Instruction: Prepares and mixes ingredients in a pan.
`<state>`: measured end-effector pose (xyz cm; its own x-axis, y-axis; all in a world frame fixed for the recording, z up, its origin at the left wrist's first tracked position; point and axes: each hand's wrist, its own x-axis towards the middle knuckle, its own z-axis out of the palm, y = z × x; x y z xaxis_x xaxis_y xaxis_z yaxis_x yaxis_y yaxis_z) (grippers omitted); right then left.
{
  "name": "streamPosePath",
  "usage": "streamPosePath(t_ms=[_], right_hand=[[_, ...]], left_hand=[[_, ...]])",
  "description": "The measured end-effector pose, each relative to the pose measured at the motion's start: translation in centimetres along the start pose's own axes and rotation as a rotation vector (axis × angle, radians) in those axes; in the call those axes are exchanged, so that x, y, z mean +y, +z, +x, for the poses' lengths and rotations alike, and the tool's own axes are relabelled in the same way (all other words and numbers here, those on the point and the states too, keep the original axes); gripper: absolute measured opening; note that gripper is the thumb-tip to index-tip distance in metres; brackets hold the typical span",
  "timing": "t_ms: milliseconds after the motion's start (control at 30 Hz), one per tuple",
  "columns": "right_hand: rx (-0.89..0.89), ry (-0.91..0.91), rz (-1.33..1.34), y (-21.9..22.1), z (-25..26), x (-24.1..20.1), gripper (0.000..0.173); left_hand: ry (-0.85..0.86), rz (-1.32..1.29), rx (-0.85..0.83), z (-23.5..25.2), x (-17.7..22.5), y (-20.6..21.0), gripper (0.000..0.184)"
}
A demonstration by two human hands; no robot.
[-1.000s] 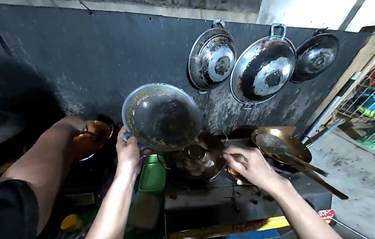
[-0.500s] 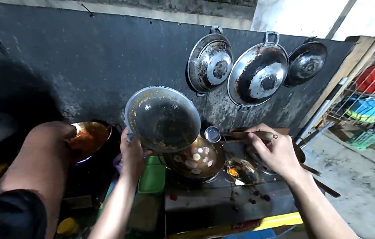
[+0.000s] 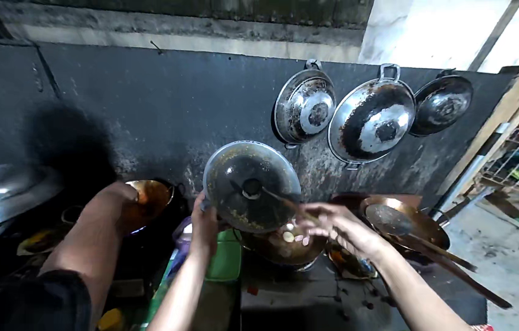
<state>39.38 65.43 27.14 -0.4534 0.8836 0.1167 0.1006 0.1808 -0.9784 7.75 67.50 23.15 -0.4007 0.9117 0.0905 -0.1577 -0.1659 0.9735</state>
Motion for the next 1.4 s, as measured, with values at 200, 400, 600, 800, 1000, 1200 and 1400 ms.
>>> streamPosePath(t_ms=[200,400,600,800,1000,1200,1400], right_hand=[[0.143,0.211,-0.425,0.5,0.6,1.9,0.020],[0.530,0.008,-0.817,2.6,3.7,-0.8,0.044],[0.455,0.106,-0.839,7.4,6.0,0.3,0.066],[0.502,-0.203,-0.925,5.9,1.1,2.2,0.055],[0.594,-0.062,-0.943,6.3,3.9,-1.3,0.070],[0.561,-0.278,-0.995,5.7,1.2,-0.3,0.060],[0.758,-0.206,-0.964,3.6,2.9,-2.5,0.072]], left_hand=[[0.126,0.070,0.008,-0.4,-1.4,0.8,0.046],[0.021,-0.007,0.016,-0.7,-1.3,3.2,0.047],[0.132,0.026,-0.038,-0.9,-2.1,5.0,0.052],[0.050,-0.032,-0.036,-0.9,-0.6,4.2,0.055],[0.003,-0.126,-0.077,-2.1,-0.2,6.5,0.055],[-0.049,-0.129,-0.062,-2.2,0.8,6.0,0.053],[-0.039,-0.124,-0.040,-3.2,1.0,7.1,0.056]])
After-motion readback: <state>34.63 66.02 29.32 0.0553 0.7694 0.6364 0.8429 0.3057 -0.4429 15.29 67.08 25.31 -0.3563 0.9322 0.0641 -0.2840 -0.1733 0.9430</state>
